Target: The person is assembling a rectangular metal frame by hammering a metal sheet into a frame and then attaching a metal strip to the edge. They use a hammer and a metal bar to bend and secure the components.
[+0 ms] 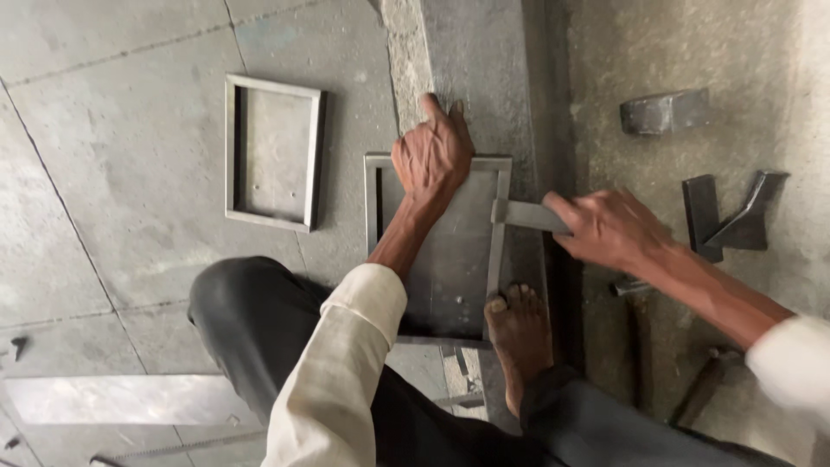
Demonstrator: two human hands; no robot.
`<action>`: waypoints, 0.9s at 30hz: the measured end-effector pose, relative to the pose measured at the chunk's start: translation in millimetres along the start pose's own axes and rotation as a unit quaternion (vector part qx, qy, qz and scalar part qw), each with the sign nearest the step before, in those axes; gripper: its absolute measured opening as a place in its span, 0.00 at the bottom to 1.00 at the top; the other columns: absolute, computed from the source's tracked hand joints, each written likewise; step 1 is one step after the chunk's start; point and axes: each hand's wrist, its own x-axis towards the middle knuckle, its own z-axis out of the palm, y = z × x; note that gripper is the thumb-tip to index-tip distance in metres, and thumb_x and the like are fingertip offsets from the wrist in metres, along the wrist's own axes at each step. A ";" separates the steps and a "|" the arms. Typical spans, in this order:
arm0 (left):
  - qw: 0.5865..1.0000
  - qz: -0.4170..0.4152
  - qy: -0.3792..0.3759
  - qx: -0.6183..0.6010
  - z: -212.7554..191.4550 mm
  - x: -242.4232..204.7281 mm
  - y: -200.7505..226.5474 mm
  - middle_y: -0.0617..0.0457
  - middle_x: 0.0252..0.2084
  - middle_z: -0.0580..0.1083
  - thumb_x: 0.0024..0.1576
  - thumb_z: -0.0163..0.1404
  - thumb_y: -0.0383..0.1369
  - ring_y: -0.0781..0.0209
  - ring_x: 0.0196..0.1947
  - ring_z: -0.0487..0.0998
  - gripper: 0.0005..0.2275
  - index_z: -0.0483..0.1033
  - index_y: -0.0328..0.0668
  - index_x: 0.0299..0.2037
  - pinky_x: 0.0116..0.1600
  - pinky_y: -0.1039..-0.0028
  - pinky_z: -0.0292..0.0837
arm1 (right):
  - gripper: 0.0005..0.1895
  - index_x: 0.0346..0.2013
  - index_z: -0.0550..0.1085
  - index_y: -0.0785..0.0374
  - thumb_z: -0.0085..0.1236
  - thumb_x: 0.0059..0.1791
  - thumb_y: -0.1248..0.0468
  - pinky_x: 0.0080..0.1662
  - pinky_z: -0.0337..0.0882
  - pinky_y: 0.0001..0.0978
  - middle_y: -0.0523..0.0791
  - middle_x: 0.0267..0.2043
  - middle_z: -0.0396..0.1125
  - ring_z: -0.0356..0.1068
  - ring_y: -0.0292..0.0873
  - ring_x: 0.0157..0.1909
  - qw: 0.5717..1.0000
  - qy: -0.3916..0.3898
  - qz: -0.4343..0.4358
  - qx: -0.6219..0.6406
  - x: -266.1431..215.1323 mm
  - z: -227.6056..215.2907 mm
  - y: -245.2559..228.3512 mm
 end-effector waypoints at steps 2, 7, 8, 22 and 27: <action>1.000 0.007 0.015 0.006 -2.0 7.1 0.0 0.47 0.13 0.70 0.66 0.42 0.41 0.52 0.11 0.72 0.16 0.68 0.31 0.47 0.21 0.57 0.63 | 0.26 0.53 0.73 0.65 0.66 0.41 0.65 0.24 0.72 0.40 0.49 0.20 0.71 0.71 0.43 0.20 0.998 0.046 -0.032 0.005 2.5 0.9 -0.6; 0.997 0.029 0.070 -0.003 6.0 -9.7 -2.0 0.43 0.19 0.75 0.65 0.43 0.42 0.49 0.14 0.74 0.17 0.68 0.31 0.45 0.23 0.57 0.64 | 0.26 0.53 0.72 0.67 0.66 0.42 0.63 0.24 0.71 0.42 0.53 0.23 0.72 0.71 0.49 0.21 0.990 0.121 -0.072 0.000 -15.4 0.6 -26.0; 0.996 0.030 0.081 -0.009 -3.1 8.6 1.1 0.41 0.23 0.76 0.64 0.43 0.43 0.49 0.16 0.75 0.17 0.68 0.31 0.45 0.23 0.57 0.64 | 0.26 0.55 0.72 0.66 0.64 0.43 0.64 0.24 0.71 0.41 0.53 0.23 0.72 0.71 0.47 0.20 0.995 0.089 -0.051 -0.011 -1.0 -16.3 -25.5; 0.982 0.068 0.161 0.066 33.5 95.0 -12.0 0.48 0.20 0.76 0.64 0.40 0.50 0.57 0.19 0.76 0.29 0.62 0.24 0.60 0.29 0.59 0.67 | 0.17 0.50 0.74 0.61 0.52 0.47 0.75 0.14 0.63 0.30 0.45 0.13 0.66 0.63 0.37 0.11 0.986 0.065 -0.025 -0.150 42.7 -35.7 38.0; 0.993 0.050 0.107 0.003 16.3 76.6 -0.5 0.50 0.15 0.72 0.66 0.40 0.47 0.59 0.11 0.70 0.26 0.64 0.23 0.57 0.21 0.62 0.62 | 0.17 0.45 0.75 0.65 0.64 0.44 0.63 0.16 0.61 0.35 0.48 0.15 0.68 0.63 0.40 0.13 0.985 0.133 -0.094 -0.051 36.9 -42.2 33.2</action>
